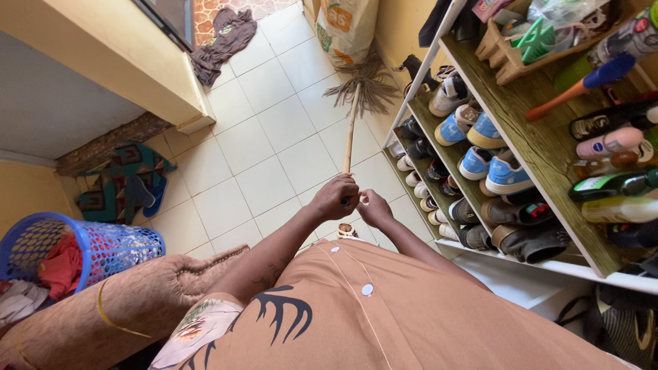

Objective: The person sweeps the floor using a small handheld broom, moving debris and dust into a central area.

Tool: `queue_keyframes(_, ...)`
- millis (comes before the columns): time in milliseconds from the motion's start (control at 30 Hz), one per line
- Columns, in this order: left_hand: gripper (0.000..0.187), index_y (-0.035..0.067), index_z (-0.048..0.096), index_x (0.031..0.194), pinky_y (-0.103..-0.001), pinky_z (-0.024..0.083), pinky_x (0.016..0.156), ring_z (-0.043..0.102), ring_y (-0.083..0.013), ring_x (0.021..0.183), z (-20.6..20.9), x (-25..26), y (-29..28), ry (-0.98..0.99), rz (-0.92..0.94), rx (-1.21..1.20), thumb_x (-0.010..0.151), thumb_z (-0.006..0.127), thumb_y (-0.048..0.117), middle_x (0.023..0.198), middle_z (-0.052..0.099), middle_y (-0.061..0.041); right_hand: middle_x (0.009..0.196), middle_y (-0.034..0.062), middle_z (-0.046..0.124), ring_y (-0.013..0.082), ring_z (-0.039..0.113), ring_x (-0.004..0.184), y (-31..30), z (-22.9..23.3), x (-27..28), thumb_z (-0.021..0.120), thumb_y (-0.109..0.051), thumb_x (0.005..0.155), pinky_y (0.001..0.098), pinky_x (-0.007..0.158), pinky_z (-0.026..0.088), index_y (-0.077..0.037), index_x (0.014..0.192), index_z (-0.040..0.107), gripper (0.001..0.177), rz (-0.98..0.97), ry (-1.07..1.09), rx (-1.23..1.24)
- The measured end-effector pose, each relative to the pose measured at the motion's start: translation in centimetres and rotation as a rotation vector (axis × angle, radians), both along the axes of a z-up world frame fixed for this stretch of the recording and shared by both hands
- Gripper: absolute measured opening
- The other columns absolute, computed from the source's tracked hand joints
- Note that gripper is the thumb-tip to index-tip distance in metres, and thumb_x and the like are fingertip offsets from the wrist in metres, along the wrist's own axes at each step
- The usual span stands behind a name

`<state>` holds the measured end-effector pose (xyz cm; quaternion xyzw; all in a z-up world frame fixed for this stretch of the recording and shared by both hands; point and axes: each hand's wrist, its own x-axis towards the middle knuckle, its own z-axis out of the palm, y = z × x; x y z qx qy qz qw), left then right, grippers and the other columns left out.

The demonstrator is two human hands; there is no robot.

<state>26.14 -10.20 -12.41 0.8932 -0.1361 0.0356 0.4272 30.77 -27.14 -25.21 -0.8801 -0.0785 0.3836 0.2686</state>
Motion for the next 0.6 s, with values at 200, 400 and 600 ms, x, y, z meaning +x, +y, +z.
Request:
queue_keyframes(200, 0.029, 0.004, 0.046, 0.063, -0.043, 0.05, 0.105, 0.056, -0.033, 0.07, 2.4, -2.8, 1.3, -0.044, 0.159, -0.11, 0.083, 0.066, -0.001, 0.062, 0.05, -0.012, 0.128, 0.0103, 0.067, 0.0267, 0.067, 0.115, 3.1, 1.1, 1.5, 0.066, -0.047, 0.09, 0.0395, 0.098, 0.052, -0.01, 0.138, 0.055, 0.061, 0.033, -0.042, 0.078)
queue_keyframes(400, 0.036, 0.0, 0.04, 0.062, -0.04, 0.054, 0.095, 0.045, -0.0318, 0.057, 8.2, -7.7, 1.1, 0.0, 0.421, -0.234, 0.087, 0.065, -0.004, 0.059, 0.044, -0.014, 0.144, 0.0184, 0.052, 0.0328, 0.056, 0.129, 7.8, 3.4, 1.7, 0.068, -0.045, 0.09, 0.0436, 0.105, 0.046, -0.007, 0.146, 0.044, 0.073, 0.173, -0.21, 0.173)
queue_keyframes(600, 0.028, -0.001, 0.047, 0.067, -0.037, 0.047, 0.068, 0.046, -0.0254, 0.058, 12.6, -12.8, 1.6, -0.05, 0.603, -0.271, 0.089, 0.064, -0.003, 0.061, 0.048, -0.012, 0.158, 0.0267, 0.035, 0.0445, 0.049, 0.132, 15.2, 5.7, -3.9, 0.077, -0.043, 0.083, 0.0498, 0.104, 0.042, -0.007, 0.148, 0.041, 0.083, 0.53, -0.402, 0.388)
